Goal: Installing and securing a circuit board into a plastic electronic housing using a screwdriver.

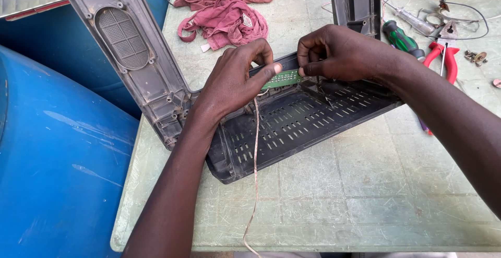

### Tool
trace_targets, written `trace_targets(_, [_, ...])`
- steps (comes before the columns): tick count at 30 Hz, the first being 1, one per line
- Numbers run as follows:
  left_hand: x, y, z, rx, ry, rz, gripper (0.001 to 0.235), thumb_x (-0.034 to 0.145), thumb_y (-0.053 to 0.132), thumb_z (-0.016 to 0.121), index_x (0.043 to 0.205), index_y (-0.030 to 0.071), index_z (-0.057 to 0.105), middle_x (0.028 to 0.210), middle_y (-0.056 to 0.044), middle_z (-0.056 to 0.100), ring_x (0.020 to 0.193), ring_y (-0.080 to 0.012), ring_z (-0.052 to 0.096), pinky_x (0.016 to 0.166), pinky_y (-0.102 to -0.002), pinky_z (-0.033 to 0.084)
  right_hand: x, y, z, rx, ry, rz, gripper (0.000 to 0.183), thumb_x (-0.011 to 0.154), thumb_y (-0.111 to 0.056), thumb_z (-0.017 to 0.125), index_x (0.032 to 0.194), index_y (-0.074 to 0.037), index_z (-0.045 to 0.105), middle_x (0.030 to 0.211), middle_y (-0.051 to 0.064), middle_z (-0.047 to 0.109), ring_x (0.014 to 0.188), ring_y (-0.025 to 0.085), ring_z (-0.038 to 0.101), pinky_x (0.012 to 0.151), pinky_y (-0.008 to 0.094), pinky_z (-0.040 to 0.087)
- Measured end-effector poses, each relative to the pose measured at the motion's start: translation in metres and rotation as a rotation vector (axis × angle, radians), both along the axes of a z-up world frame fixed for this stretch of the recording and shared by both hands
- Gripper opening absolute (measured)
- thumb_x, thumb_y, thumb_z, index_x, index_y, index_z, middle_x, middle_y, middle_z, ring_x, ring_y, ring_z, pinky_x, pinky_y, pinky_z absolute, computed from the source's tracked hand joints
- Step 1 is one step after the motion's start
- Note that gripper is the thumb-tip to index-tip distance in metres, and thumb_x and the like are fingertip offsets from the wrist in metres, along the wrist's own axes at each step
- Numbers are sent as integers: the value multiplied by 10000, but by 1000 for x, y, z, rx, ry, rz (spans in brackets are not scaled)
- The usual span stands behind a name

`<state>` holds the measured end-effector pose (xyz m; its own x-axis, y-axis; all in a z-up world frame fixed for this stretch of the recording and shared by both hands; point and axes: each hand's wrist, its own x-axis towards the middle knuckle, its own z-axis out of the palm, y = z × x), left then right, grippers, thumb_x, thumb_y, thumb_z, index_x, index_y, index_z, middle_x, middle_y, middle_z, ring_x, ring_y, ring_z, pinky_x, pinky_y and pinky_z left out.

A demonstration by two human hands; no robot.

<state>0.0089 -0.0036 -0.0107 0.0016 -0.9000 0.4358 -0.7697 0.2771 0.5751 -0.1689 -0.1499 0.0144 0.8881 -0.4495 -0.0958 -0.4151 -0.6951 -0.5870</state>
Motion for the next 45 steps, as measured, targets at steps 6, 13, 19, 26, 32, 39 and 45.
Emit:
trace_targets(6, [2,-1,-3,22,-117,55,153,871,254,656,792,182,546,640,5,469,600,-176,421,631,-355,353,-2,-3,2,79,-121,-28,29,921,-64,696,924,-81,720,658,26,647,557,99,522,528,249,379])
trace_targets(13, [0,-1,-2,4,-55,25,165,929,161,607,808,155,496,698,41,479,615,-132,383,659,-349,366,-14,15,24,409,-155,-302,184,962,136,492,950,52,656,836,193,690,695,267,670,703,327,596])
trace_targets(19, [1,-2,-5,10,-53,-8,149,949,168,581,820,145,509,758,21,555,715,-137,521,837,-425,449,-29,29,28,511,-366,-386,220,949,90,539,1137,41,642,1007,209,733,880,261,743,810,294,630])
trace_targets(26, [-2,1,3,44,-4,-32,147,972,141,563,844,120,495,776,-3,539,736,-149,472,675,-345,362,-37,16,9,433,-583,-292,65,981,-40,657,984,24,651,839,179,720,705,225,746,641,264,653])
trace_targets(32, [-1,0,3,21,-19,-41,148,971,134,550,835,118,494,745,9,493,695,-137,409,633,-332,311,-41,13,5,368,-585,-271,110,1005,-66,677,923,-8,631,743,133,676,557,165,640,510,234,569])
trace_targets(39, [-1,1,3,5,-34,-42,156,983,149,534,836,119,490,733,14,485,662,-136,394,607,-333,295,-41,10,2,347,-564,-220,65,946,-12,723,923,10,667,725,123,669,577,156,635,533,222,564])
trace_targets(45, [-4,2,7,15,-23,-29,156,973,136,528,828,126,471,740,18,464,673,-134,390,609,-324,296,-41,12,5,405,-559,-273,30,944,38,685,935,10,682,812,111,698,725,163,713,595,219,597])
